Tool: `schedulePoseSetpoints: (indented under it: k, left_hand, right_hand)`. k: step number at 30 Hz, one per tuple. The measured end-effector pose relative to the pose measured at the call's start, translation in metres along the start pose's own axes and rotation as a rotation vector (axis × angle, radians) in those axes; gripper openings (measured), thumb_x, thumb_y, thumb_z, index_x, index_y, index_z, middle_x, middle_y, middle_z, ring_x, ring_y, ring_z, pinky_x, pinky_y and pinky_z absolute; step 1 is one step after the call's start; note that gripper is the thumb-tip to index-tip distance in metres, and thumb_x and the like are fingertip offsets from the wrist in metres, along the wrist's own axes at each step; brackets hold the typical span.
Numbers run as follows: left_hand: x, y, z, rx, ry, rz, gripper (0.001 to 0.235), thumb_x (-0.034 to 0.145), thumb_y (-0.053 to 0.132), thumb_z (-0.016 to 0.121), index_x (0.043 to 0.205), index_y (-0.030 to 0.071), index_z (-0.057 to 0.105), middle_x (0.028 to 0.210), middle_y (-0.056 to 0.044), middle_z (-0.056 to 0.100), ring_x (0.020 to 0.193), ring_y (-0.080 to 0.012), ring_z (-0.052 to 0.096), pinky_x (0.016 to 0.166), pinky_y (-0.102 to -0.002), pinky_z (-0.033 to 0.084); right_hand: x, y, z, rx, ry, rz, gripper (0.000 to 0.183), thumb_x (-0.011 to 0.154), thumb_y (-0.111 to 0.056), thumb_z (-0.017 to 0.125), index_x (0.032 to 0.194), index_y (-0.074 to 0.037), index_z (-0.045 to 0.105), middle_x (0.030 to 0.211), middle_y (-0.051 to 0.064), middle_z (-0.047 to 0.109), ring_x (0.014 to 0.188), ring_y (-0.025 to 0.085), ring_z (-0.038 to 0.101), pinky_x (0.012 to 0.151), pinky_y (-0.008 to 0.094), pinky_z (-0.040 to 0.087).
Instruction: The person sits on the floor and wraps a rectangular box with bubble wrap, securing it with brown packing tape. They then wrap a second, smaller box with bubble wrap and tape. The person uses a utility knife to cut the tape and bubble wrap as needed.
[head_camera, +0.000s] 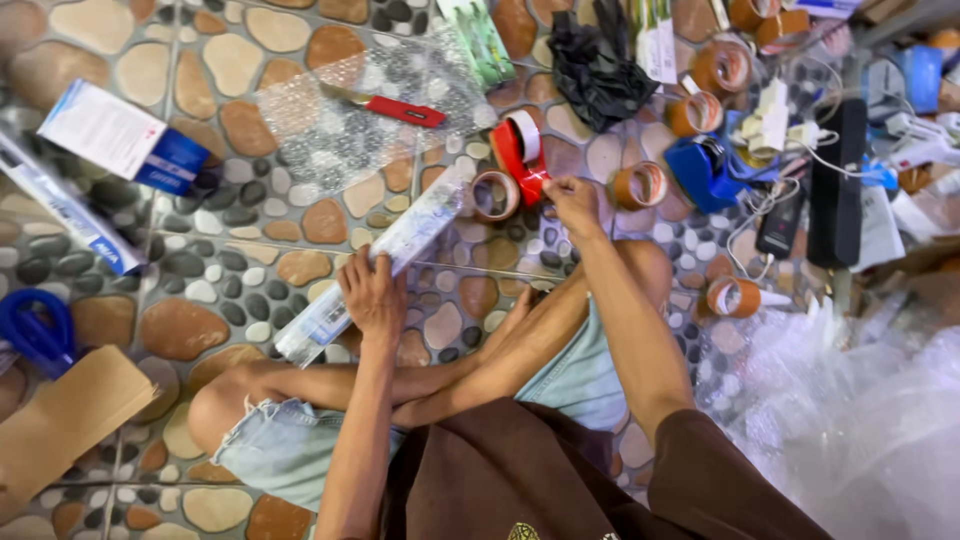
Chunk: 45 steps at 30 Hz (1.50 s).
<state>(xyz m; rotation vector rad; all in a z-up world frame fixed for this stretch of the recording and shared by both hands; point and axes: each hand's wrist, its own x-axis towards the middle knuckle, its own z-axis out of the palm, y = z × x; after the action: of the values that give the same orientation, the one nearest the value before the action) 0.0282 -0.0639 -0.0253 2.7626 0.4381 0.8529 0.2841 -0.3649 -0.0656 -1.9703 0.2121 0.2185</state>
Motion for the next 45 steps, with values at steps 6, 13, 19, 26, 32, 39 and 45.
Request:
schedulePoseSetpoints:
  k: [6, 13, 19, 26, 32, 39, 45]
  left_hand:
    - [-0.003, -0.002, 0.010, 0.000, 0.084, -0.014, 0.043, 0.081, 0.031, 0.086, 0.108, 0.004, 0.067, 0.122, -0.022, 0.063, 0.111, -0.0393, 0.062, 0.101, -0.050, 0.046]
    - [-0.003, 0.001, 0.015, 0.007, 0.143, 0.031, 0.048, 0.072, 0.028, 0.092, 0.104, 0.005, 0.065, 0.122, -0.022, 0.063, 0.112, -0.0397, 0.062, 0.099, -0.051, 0.048]
    - [0.000, 0.001, 0.016, 0.023, 0.160, 0.036, 0.023, 0.094, 0.025, 0.076, 0.098, 0.007, 0.064, 0.120, -0.021, 0.063, 0.110, -0.0374, 0.063, 0.096, -0.049, 0.048]
    - [-0.010, -0.005, 0.019, 0.059, 0.065, 0.036, 0.013, 0.098, 0.019, 0.072, 0.103, 0.010, 0.064, 0.124, -0.018, 0.064, 0.113, -0.0347, 0.063, 0.099, -0.047, 0.047]
    - [-0.010, -0.012, 0.020, 0.135, -0.066, 0.017, 0.058, 0.081, 0.036, 0.090, 0.133, 0.018, 0.071, 0.130, -0.019, 0.065, 0.118, -0.0371, 0.063, 0.104, -0.052, 0.045]
    - [0.022, 0.025, -0.012, 0.144, -0.073, 0.120, 0.046, 0.115, 0.049, 0.057, 0.138, 0.009, 0.066, 0.131, -0.026, 0.071, 0.105, -0.0468, 0.071, 0.092, -0.057, 0.049]
    - [0.030, 0.038, -0.009, 0.158, -0.131, 0.143, 0.053, 0.117, 0.046, 0.064, 0.139, -0.002, 0.069, 0.132, -0.034, 0.067, 0.107, -0.0543, 0.065, 0.094, -0.061, 0.048]
  right_hand:
    - [-0.026, 0.011, -0.006, 0.520, 0.047, 0.267, 0.028, 0.090, -0.018, 0.076, 0.105, -0.004, 0.058, 0.108, 0.010, 0.053, 0.093, 0.036, 0.078, 0.073, 0.048, 0.067]
    - [-0.056, -0.018, 0.008, -0.673, -0.056, 0.103, 0.033, 0.081, -0.036, 0.085, 0.100, -0.009, 0.080, 0.089, 0.020, 0.077, 0.085, 0.035, 0.075, 0.074, 0.048, 0.062]
    - [-0.157, -0.126, 0.155, -0.281, -0.406, -0.066, 0.036, 0.085, -0.041, 0.084, 0.094, -0.007, 0.078, 0.080, 0.015, 0.075, 0.074, 0.029, 0.073, 0.064, 0.040, 0.060]
    - [-0.176, -0.175, 0.110, -0.827, -0.573, -0.154, 0.037, 0.098, -0.043, 0.071, 0.121, -0.025, 0.048, 0.107, 0.014, 0.074, 0.114, 0.041, 0.072, 0.103, 0.055, 0.049]
    - [-0.061, -0.066, -0.161, -0.582, 0.198, -0.384, 0.008, 0.096, -0.013, 0.072, 0.104, -0.015, 0.073, 0.084, 0.015, 0.073, 0.091, 0.040, 0.072, 0.085, 0.045, 0.056]
    - [0.061, 0.104, -0.424, -0.758, 0.806, -0.063, 0.026, 0.087, -0.011, 0.077, 0.110, -0.014, 0.066, 0.106, 0.010, 0.063, 0.092, 0.032, 0.068, 0.089, 0.046, 0.050]
    - [0.100, 0.141, -0.439, -0.707, 0.616, 0.378, 0.079, 0.081, -0.048, 0.093, 0.141, -0.021, 0.050, 0.137, 0.013, 0.054, 0.129, 0.037, 0.058, 0.105, 0.053, 0.042]
